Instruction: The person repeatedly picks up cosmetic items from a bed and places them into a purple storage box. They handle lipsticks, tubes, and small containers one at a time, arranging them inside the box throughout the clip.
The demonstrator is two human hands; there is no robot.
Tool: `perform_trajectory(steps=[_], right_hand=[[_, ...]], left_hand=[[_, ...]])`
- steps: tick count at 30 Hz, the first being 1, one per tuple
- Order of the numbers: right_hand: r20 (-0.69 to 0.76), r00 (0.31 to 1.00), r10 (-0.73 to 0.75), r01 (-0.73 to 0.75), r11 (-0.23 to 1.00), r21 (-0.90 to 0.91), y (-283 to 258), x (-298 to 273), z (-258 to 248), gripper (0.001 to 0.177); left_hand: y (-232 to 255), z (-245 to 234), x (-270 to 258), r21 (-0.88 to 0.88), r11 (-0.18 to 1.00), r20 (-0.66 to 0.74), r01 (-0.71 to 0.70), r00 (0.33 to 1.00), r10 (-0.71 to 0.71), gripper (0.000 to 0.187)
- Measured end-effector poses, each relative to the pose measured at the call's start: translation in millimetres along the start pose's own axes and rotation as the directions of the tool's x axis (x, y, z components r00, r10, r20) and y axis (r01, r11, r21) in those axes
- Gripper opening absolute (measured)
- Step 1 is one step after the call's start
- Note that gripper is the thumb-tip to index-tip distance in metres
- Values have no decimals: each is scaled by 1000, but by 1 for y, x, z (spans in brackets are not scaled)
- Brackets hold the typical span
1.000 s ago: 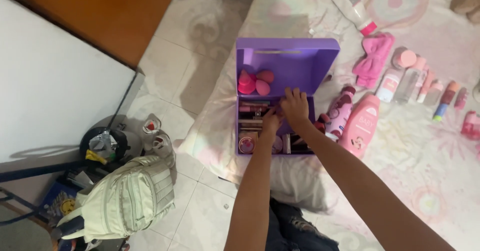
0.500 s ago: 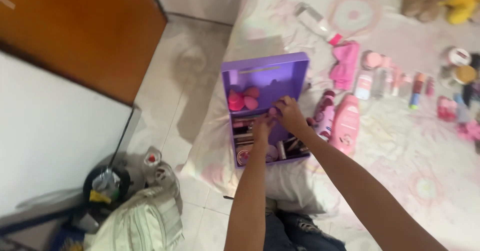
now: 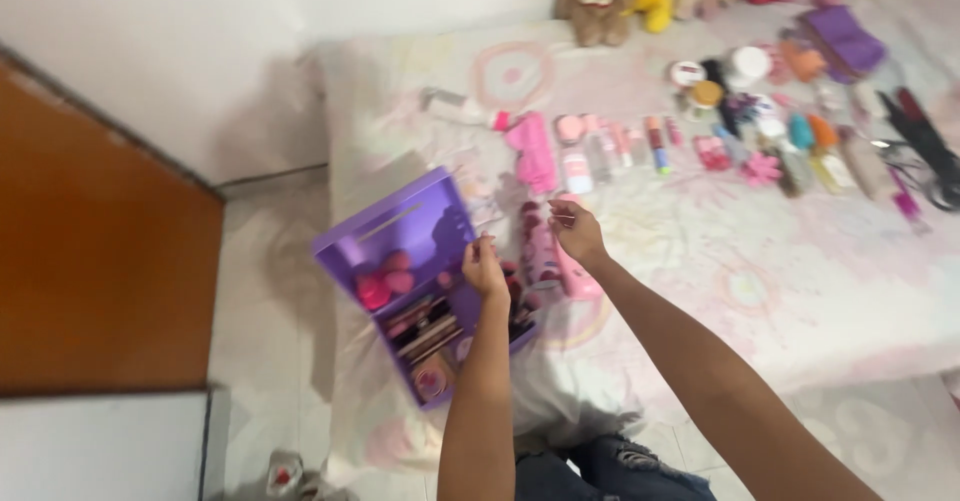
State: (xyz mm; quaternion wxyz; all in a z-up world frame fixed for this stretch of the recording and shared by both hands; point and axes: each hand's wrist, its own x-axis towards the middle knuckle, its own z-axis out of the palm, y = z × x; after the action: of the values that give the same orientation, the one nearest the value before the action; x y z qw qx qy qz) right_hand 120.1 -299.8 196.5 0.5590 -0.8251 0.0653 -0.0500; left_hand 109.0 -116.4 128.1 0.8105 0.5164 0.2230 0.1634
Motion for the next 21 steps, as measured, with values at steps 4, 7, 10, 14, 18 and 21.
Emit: perform_trajectory(steps=[4,7,10,14,18,21], right_hand=[[-87,995,54,-57,998,-28,6,3,-68,38],[-136,979,153,-153,988,16,18,5,-112,35],[-168,963,210,-208,978,25,53,25,-155,30],[-156,960,233,-228,972,48,118,46,-207,26],[-127,943,308,-306,951,35,140,82,-262,27],[-98,950,296,-291,955,59,190,109,-280,29]], left_hand=[[-31,60,-18,36,998,101,46,994,-49,23],[-44,102,-41,-53,986,207,159,967,-145,29],[-72,148,-51,20,996,268,89,959,-91,16],[-118,202,-74,4,986,276,169,947,-164,17],[-160,268,-82,178,968,232,178,948,-217,21],[-152,313,-102,200,927,260,318,895,-363,21]])
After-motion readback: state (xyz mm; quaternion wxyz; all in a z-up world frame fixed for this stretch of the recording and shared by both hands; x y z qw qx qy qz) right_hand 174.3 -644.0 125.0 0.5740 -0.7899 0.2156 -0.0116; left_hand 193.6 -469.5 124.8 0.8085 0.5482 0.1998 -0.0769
